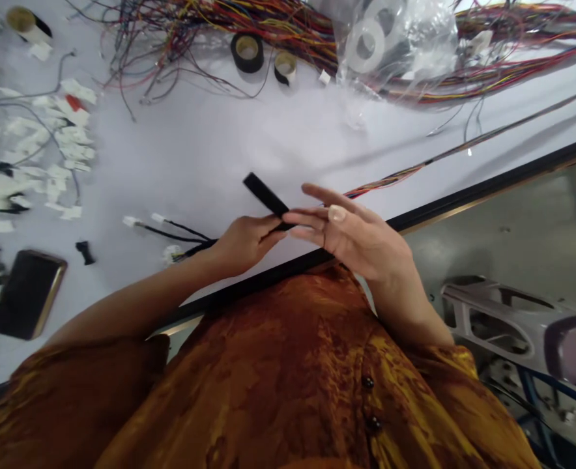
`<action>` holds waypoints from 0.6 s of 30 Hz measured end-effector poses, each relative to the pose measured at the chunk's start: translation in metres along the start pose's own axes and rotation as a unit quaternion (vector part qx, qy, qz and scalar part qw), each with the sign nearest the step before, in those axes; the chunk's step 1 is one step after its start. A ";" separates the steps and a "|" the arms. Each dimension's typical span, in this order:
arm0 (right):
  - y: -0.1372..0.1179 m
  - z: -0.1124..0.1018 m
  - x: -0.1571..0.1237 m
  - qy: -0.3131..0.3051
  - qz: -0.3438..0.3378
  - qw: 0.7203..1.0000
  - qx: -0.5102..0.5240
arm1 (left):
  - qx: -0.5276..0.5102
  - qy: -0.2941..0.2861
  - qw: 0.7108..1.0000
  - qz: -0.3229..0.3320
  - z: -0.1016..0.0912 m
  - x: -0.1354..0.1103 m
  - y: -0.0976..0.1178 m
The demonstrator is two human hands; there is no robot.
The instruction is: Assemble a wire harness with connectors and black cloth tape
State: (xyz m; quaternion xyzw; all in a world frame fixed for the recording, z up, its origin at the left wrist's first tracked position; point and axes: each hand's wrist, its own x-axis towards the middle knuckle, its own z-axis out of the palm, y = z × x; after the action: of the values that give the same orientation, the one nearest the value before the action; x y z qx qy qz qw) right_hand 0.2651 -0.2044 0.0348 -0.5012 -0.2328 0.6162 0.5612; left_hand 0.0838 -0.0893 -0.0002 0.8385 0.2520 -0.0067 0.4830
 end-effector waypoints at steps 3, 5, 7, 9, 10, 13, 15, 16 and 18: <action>0.008 -0.017 -0.003 0.021 -0.011 1.000 -0.002 | -0.205 -0.114 0.970 -0.058 -0.002 0.001 0.000; 0.020 -0.032 -0.010 0.004 0.015 0.999 -0.029 | -0.337 -0.155 0.920 -0.125 -0.003 0.001 -0.001; 0.034 -0.044 -0.011 -0.022 0.034 0.997 -0.066 | -0.432 -0.168 0.868 -0.178 -0.005 0.002 -0.001; 0.048 -0.051 0.001 -0.038 0.005 0.995 -0.096 | -0.486 -0.189 0.827 -0.210 -0.006 0.003 -0.001; 0.054 -0.052 0.010 -0.049 -0.023 0.993 -0.103 | -0.501 -0.200 0.813 -0.218 -0.006 0.003 -0.001; 0.066 -0.047 0.039 -0.150 -0.065 0.981 -0.102 | -0.523 -0.200 0.800 -0.216 -0.005 0.002 0.001; 0.068 -0.043 0.048 -0.222 -0.053 0.969 -0.099 | -0.532 -0.187 0.802 -0.199 -0.003 0.001 0.002; 0.067 -0.042 0.048 -0.237 -0.047 0.965 -0.104 | -0.535 -0.186 0.801 -0.193 -0.003 0.000 0.002; 0.060 -0.042 0.044 -0.227 -0.050 0.964 -0.132 | -0.541 -0.194 0.796 -0.190 -0.003 -0.001 0.004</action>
State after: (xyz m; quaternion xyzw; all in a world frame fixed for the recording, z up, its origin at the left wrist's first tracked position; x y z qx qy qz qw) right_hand 0.2803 -0.1907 -0.0481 -0.4056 -0.4579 0.6485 0.4532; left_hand 0.0842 -0.0884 0.0045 0.3571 0.2694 -0.1236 0.8858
